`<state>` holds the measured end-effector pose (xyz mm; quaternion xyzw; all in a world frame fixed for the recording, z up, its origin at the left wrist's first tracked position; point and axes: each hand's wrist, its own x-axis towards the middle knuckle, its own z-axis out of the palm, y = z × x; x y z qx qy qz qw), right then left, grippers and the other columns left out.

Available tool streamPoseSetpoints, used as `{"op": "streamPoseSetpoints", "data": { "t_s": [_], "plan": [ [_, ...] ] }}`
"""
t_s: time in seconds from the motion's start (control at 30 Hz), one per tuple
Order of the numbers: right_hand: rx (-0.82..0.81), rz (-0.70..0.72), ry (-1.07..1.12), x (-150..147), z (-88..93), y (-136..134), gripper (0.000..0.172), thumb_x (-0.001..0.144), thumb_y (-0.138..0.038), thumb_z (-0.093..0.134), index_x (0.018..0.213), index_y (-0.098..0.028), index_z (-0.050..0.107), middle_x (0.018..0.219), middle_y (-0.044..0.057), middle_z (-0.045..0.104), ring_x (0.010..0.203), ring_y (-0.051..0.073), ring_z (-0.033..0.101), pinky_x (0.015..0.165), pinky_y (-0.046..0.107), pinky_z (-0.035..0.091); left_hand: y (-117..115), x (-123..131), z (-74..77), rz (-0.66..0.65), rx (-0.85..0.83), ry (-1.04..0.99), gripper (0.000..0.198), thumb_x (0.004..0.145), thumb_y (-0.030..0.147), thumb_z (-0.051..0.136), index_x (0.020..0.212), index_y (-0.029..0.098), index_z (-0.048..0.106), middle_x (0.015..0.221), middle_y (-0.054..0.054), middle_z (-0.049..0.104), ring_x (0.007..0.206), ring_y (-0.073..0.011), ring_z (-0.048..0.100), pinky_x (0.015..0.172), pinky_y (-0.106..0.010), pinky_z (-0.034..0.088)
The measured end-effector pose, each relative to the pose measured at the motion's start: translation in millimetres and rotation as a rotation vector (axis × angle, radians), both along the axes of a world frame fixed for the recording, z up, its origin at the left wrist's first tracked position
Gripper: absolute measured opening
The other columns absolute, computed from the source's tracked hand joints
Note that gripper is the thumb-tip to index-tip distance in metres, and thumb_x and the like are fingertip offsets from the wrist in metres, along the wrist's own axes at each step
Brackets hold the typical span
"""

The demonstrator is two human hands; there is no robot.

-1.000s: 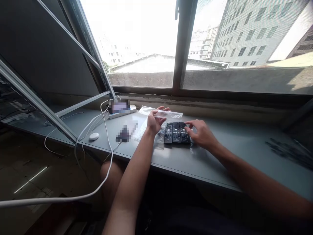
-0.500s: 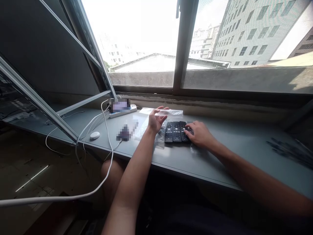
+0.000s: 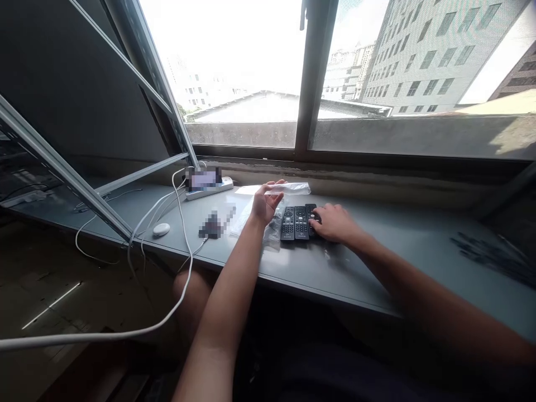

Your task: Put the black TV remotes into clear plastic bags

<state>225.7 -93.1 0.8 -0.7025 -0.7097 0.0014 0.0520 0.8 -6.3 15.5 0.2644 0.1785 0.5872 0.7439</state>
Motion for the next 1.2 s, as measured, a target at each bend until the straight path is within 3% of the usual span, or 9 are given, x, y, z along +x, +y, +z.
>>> {"op": "streamPoseSetpoints", "data": {
  "t_s": [0.33,0.53,0.7,0.77,0.83,0.93,1.0,1.1,1.2],
  "plan": [
    [0.077,-0.027,0.114,-3.4,-7.7,-2.8,0.057,0.106,-0.051,0.060,0.148,-0.015,0.071,0.132,0.023,0.078,0.137,0.047,0.058,0.118,0.056,0.040,4.0,5.6,-4.1,0.000,-0.036,-0.020,0.024,0.092,0.010,0.068,0.111,0.021,0.060,0.137,-0.014,0.080,0.095,-0.0180,0.079,0.079,-0.026,0.071],
    [0.128,-0.089,0.261,-1.7,-9.7,-0.7,0.063,0.102,-0.046,0.067,0.155,-0.012,0.068,0.123,0.024,0.080,0.137,0.044,0.063,0.111,0.050,0.050,7.3,3.5,-6.3,0.009,-0.007,-0.011,0.021,0.094,0.016,0.071,0.114,0.019,0.064,0.134,-0.015,0.080,0.092,-0.0174,0.078,0.080,-0.026,0.070],
    [0.198,-0.101,0.441,7.5,-4.2,1.3,0.046,0.106,-0.038,0.062,0.144,-0.012,0.072,0.134,0.025,0.079,0.130,0.043,0.069,0.110,0.051,0.053,5.2,3.8,-3.6,0.017,-0.031,-0.022,0.020,0.096,0.018,0.070,0.116,0.019,0.068,0.132,-0.014,0.080,0.096,-0.0185,0.079,0.080,-0.025,0.070],
    [0.253,-0.078,0.597,7.6,0.9,0.2,0.036,0.108,-0.036,0.060,0.134,-0.015,0.073,0.133,0.022,0.080,0.124,0.039,0.073,0.111,0.050,0.055,4.4,3.7,-2.8,0.018,-0.025,-0.027,0.018,0.097,0.018,0.069,0.115,0.018,0.068,0.130,-0.015,0.081,0.094,-0.0186,0.079,0.079,-0.025,0.070],
    [0.234,-0.063,0.874,4.0,7.2,-2.6,0.027,0.111,-0.039,0.059,0.123,-0.018,0.073,0.116,0.016,0.082,0.111,0.033,0.078,0.104,0.046,0.060,3.2,3.3,-1.8,0.018,-0.027,-0.034,0.019,0.097,0.019,0.069,0.116,0.017,0.069,0.129,-0.015,0.081,0.095,-0.0186,0.080,0.079,-0.025,0.070],
    [0.096,-0.076,1.471,-4.3,17.0,-9.7,0.014,0.112,-0.033,0.057,0.110,-0.022,0.065,0.096,0.009,0.080,0.093,0.026,0.081,0.091,0.040,0.067,0.1,2.1,1.1,0.021,-0.040,-0.036,0.023,0.099,0.021,0.068,0.122,0.018,0.071,0.131,-0.014,0.081,0.096,-0.0181,0.080,0.077,-0.023,0.069],
    [-0.002,-0.105,1.741,-7.4,22.9,-15.7,0.004,0.107,-0.023,0.059,0.107,-0.022,0.063,0.101,0.009,0.080,0.091,0.025,0.082,0.077,0.036,0.069,-2.5,1.0,3.3,0.028,-0.052,-0.033,0.023,0.103,0.028,0.067,0.123,0.018,0.073,0.129,-0.013,0.082,0.091,-0.0171,0.080,0.073,-0.022,0.068],
    [-0.144,-0.133,1.947,-5.9,29.4,-24.1,0.012,0.101,-0.018,0.060,0.110,-0.020,0.067,0.114,0.013,0.081,0.078,0.020,0.075,0.048,0.025,0.057,-5.0,-1.0,5.6,0.042,-0.080,-0.046,0.029,0.108,0.040,0.063,0.123,0.017,0.073,0.123,-0.014,0.083,0.080,-0.0151,0.077,0.064,-0.020,0.065],
    [-0.234,-0.073,2.087,-1.8,32.3,-28.9,0.014,0.106,-0.027,0.057,0.113,-0.020,0.067,0.104,0.011,0.076,0.064,0.016,0.059,0.039,0.024,0.047,-4.9,-2.5,5.5,0.063,-0.092,-0.058,0.032,0.109,0.041,0.062,0.125,0.017,0.074,0.122,-0.014,0.084,0.079,-0.0150,0.077,0.062,-0.020,0.063]
  ]
}}
